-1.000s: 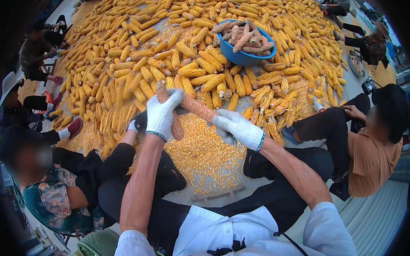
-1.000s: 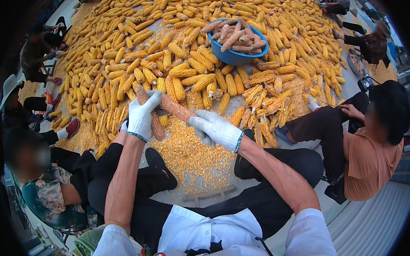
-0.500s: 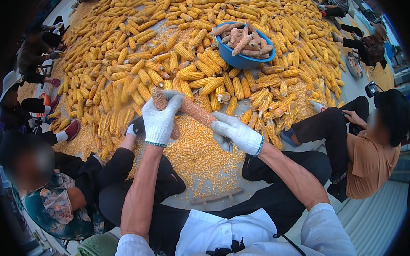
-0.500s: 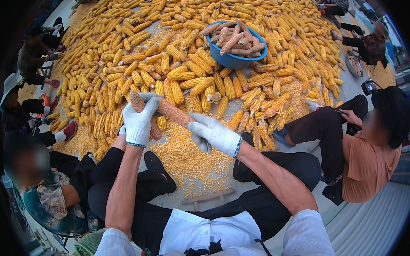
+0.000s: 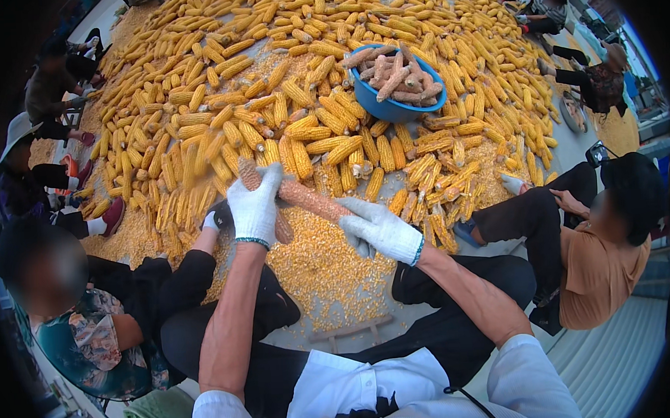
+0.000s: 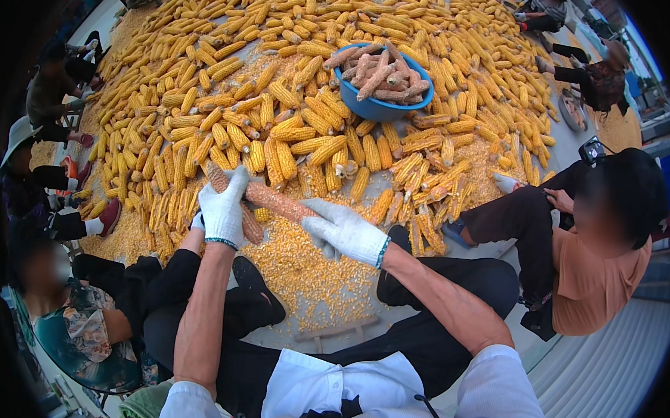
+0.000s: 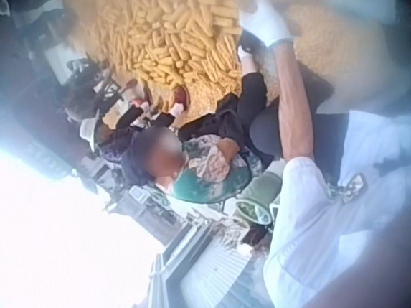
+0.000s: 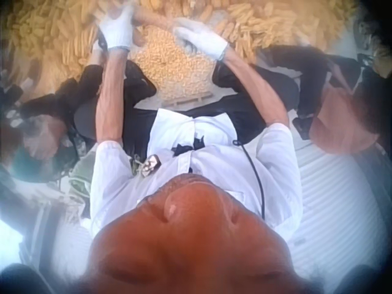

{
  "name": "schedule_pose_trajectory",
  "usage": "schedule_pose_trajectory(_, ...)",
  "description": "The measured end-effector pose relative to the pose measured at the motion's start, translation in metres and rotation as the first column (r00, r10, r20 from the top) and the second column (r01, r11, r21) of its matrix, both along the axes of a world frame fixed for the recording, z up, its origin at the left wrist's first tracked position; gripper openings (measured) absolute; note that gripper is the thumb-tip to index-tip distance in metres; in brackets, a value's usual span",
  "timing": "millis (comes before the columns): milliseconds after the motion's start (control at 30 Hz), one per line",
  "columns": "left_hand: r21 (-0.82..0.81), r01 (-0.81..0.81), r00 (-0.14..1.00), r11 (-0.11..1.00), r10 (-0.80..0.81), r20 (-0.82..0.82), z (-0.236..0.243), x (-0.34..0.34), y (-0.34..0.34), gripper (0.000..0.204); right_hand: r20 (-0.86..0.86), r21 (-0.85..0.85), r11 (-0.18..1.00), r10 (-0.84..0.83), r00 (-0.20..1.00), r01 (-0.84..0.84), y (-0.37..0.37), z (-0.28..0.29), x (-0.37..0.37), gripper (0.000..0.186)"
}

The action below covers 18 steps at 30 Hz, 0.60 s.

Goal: The person sits on the ground and shells corn cobs by hand, removing kernels from the cob and placing the empty cobs into a blue basin. The task is performed continuously with other people also shelling corn nearby.

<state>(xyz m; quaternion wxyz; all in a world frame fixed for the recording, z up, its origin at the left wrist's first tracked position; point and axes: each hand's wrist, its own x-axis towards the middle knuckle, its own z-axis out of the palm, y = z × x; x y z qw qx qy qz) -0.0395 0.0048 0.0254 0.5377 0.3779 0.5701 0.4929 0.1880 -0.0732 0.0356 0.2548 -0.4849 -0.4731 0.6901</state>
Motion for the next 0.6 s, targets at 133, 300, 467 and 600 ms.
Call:
schedule_pose_trajectory(133,-0.212,-0.028,0.992,0.977,0.053,0.113,-0.004,-0.001,0.003,0.03,0.043,0.021,0.995,-0.101,0.994,0.101,0.009,-0.004,0.006,0.049)
schedule_pose_trajectory(300,-0.205,0.249,0.899,0.947,-0.304,-0.314,-0.011,0.004,-0.006,0.032,-0.084,-0.039,0.911,-0.411,0.908,0.41,0.038,-0.032,0.046,0.044)
schedule_pose_trajectory(467,-0.238,0.461,0.783,0.855,-0.518,-0.343,-0.015,0.008,-0.009,0.034,-0.07,-0.046,0.864,-0.503,0.861,0.501,0.077,-0.04,0.092,0.042)
schedule_pose_trajectory(600,-0.214,0.488,0.801,0.846,-0.532,-0.275,-0.014,0.016,-0.015,0.036,0.037,0.007,0.832,-0.555,0.831,0.555,0.126,-0.034,0.116,0.041)
